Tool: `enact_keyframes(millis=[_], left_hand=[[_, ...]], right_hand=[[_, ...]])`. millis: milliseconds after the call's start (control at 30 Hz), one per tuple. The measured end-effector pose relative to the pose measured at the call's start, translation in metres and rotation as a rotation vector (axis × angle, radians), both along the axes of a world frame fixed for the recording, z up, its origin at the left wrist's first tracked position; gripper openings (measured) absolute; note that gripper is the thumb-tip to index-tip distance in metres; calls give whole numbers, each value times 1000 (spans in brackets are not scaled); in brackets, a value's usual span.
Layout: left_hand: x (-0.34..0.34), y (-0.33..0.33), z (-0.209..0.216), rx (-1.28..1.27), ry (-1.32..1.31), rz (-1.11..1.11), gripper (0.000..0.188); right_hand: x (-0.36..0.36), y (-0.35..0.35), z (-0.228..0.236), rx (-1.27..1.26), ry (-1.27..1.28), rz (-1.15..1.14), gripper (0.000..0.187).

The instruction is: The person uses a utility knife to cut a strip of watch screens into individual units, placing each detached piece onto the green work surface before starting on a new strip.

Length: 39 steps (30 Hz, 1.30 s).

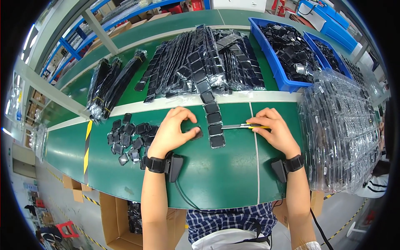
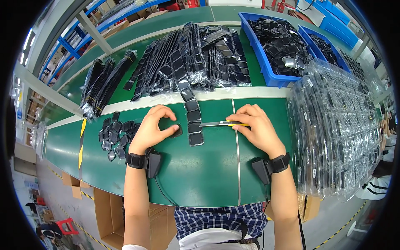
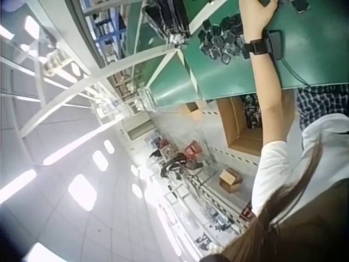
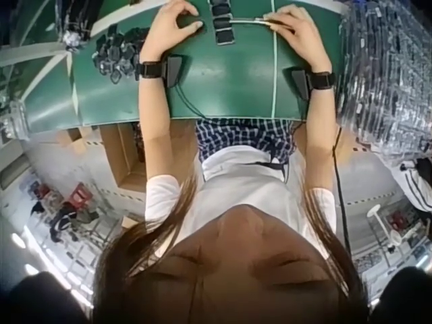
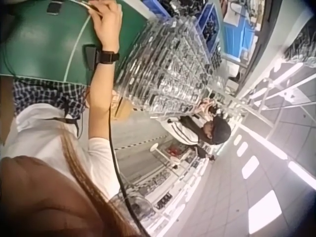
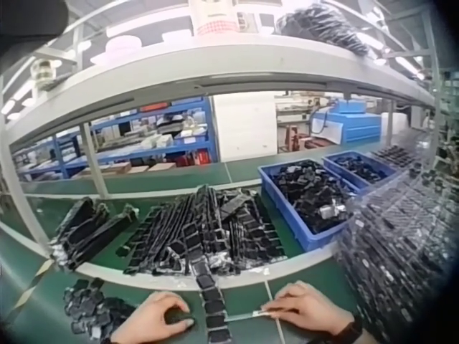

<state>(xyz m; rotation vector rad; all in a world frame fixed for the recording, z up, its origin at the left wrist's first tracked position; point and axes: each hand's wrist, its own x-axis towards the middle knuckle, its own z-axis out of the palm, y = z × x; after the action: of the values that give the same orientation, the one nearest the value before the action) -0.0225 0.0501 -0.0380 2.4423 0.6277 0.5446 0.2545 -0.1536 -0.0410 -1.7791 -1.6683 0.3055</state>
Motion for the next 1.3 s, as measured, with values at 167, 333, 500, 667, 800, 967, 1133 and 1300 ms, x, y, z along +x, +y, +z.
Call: enact_keyframes(millis=[167,333,500,667,800,967,1133,1300], left_hand=[[18,-29,16,49,17,-162,75],[24,-34,7,2,79,-246,65],[24,-33,10,-62,50,-255,45],[29,-21,-7,-139,-84,-245,17],[32,-26,-13,-113,-148,-186,17],[34,-26,-16,-86,-120,-133,16],[36,-23,-15,-118,-93,-162,15],[37,-22,-11,-131,-68,-199,14]], right_hand=[[-14,4,-3,-12,-98,44,28],[-25,11,-7,77,-159,66,26],[-27,12,-9,22,-48,99,25],[-29,11,-4,22,-92,136,25],[-28,10,-3,21,-84,134,25],[-26,16,-8,29,-12,174,24],[-27,26,-17,52,-8,203,24],[-24,26,-19,67,40,240,22]])
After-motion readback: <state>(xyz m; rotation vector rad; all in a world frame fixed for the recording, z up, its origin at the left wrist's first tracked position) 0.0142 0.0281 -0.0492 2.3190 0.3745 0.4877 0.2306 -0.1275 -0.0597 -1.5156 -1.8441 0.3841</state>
